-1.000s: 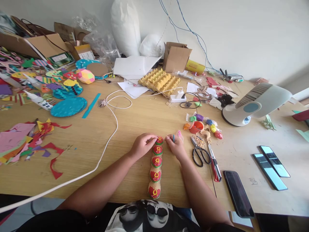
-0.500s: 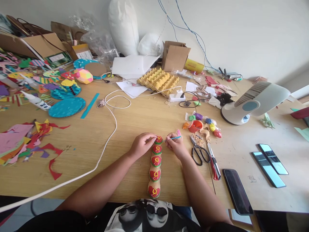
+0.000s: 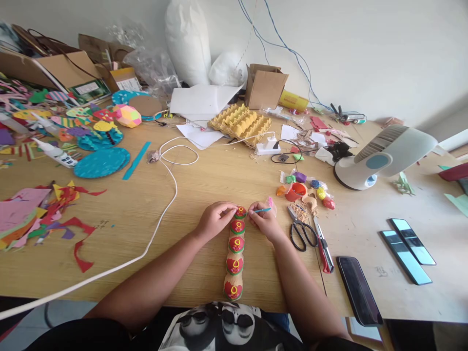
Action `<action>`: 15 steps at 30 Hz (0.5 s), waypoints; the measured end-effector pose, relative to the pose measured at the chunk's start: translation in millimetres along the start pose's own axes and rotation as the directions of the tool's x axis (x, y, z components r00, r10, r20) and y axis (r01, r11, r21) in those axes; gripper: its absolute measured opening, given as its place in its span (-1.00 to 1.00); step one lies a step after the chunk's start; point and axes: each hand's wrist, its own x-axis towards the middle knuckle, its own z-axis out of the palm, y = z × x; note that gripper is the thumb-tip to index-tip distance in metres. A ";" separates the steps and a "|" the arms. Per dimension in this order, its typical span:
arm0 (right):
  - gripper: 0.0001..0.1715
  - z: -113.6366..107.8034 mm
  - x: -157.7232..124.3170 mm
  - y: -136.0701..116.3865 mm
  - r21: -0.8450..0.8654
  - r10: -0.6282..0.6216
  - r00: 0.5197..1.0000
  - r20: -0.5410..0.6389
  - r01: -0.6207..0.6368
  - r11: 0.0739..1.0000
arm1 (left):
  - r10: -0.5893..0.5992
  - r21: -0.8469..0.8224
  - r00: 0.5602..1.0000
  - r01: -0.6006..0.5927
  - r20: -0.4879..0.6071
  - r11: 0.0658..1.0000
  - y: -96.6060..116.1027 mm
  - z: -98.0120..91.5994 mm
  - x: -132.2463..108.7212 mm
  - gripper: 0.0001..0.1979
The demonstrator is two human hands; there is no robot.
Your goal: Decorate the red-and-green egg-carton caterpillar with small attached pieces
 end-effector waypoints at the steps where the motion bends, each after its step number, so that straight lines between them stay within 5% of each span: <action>1: -0.55 -0.1 0.2 0.3 -0.012 0.005 1.000 -0.010 -0.005 1.000 | 0.000 -0.002 1.000 0.000 0.001 1.000 -0.1 0.0 0.0 -0.82; 15: -0.50 0.3 2.9 5.5 -0.018 0.000 0.999 -0.041 -0.001 1.000 | 0.011 0.005 1.000 -0.011 -0.004 1.000 2.2 -0.2 0.5 -0.82</action>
